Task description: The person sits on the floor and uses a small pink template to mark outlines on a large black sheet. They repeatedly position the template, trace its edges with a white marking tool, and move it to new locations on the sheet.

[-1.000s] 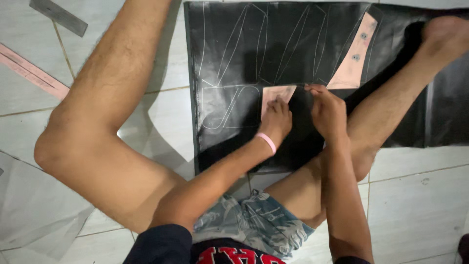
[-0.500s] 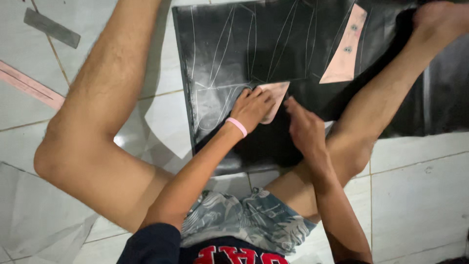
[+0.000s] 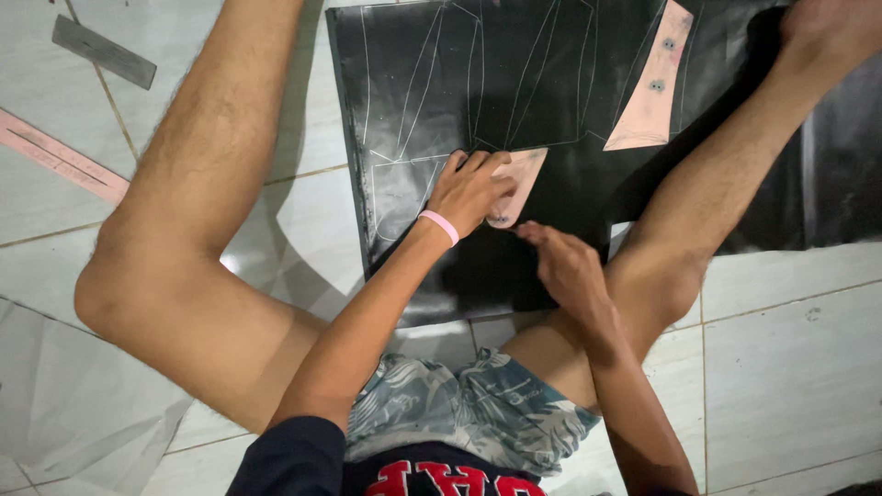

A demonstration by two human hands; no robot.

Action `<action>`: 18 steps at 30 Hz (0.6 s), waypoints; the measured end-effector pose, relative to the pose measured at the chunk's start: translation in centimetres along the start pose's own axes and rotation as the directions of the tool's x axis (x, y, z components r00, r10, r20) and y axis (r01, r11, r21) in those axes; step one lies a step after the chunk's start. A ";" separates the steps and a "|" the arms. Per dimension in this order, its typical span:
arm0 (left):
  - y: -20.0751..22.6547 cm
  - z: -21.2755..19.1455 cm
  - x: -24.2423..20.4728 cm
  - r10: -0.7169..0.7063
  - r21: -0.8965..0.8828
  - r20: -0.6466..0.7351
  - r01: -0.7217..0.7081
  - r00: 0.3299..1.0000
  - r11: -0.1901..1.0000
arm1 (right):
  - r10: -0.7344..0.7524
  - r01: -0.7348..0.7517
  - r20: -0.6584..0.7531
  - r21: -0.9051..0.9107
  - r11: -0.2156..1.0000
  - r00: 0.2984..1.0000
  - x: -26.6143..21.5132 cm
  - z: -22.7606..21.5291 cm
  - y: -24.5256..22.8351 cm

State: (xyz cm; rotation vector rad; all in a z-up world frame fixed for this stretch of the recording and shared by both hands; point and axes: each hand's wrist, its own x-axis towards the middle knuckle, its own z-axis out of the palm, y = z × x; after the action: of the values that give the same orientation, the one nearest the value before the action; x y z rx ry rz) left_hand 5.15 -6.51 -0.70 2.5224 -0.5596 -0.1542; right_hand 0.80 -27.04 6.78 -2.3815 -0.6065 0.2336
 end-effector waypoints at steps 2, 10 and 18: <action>-0.2 0.0 0.1 -0.001 -0.051 0.011 0.001 1.000 0.999 | 0.039 -0.038 -0.043 0.035 0.999 0.998 -0.1 -0.3 0.3; -0.4 -0.6 -0.2 -0.054 -0.150 0.008 0.054 0.999 0.987 | 0.124 -0.124 0.004 0.126 0.984 0.992 0.7 0.0 0.4; -0.3 -1.2 0.0 -0.069 -0.190 0.001 0.067 0.998 0.979 | 0.087 -0.074 -0.129 0.106 0.992 0.988 2.4 0.3 1.3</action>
State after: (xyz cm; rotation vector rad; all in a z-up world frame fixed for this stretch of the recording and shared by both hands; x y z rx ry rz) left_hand 5.55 -5.69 0.17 2.3562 -0.4349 -0.2157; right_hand 3.32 -26.58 5.68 -2.3043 -0.4263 0.1349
